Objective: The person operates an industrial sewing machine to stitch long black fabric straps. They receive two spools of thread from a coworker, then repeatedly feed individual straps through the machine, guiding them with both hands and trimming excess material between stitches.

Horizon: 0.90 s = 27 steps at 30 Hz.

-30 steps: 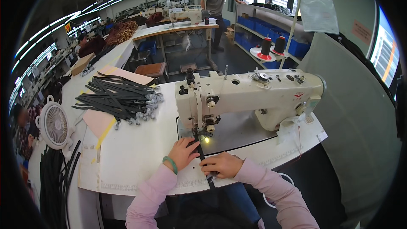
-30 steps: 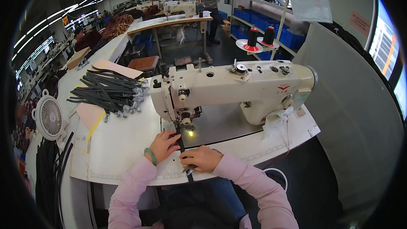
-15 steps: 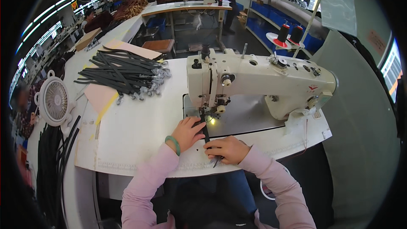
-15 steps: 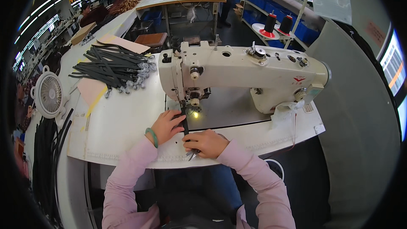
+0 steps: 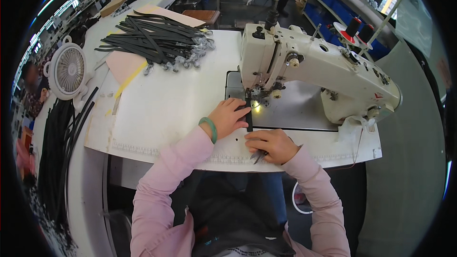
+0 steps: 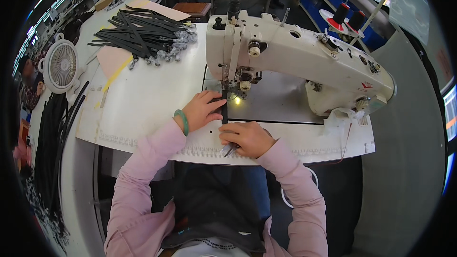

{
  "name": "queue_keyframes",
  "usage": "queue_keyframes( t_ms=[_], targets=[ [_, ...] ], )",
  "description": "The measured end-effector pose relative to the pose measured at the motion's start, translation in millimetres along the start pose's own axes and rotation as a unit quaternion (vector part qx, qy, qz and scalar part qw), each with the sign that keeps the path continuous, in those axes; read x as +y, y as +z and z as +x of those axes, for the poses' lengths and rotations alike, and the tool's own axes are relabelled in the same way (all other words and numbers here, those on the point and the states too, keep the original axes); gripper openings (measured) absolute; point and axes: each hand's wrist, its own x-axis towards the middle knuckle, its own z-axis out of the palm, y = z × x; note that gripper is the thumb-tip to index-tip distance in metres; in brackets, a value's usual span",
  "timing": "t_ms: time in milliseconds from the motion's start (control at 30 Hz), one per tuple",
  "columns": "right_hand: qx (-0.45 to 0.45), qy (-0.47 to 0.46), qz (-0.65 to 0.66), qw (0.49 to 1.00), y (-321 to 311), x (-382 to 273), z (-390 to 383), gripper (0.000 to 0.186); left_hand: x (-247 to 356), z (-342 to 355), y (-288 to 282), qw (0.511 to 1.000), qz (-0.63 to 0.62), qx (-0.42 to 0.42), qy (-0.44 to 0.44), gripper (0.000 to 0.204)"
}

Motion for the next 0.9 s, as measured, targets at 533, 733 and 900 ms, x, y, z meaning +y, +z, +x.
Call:
queue_keyframes(
  t_ms=[533, 733, 900],
  targets=[
    [0.036, 0.016, -0.04, 0.998, -17, -9, -13, 0.019, -7, 4, 0, 0.999, 0.003, 0.024, 0.044, 0.018],
    [0.066, 0.025, -0.022, 0.997, -19, -4, -21, 0.02, -14, 12, -1, 0.999, -0.029, 0.028, 0.019, 0.017],
    [0.087, 0.033, -0.03, 0.995, -17, -3, -21, 0.019, -19, 15, 2, 0.998, -0.052, 0.046, -0.008, 0.015]
  ],
)
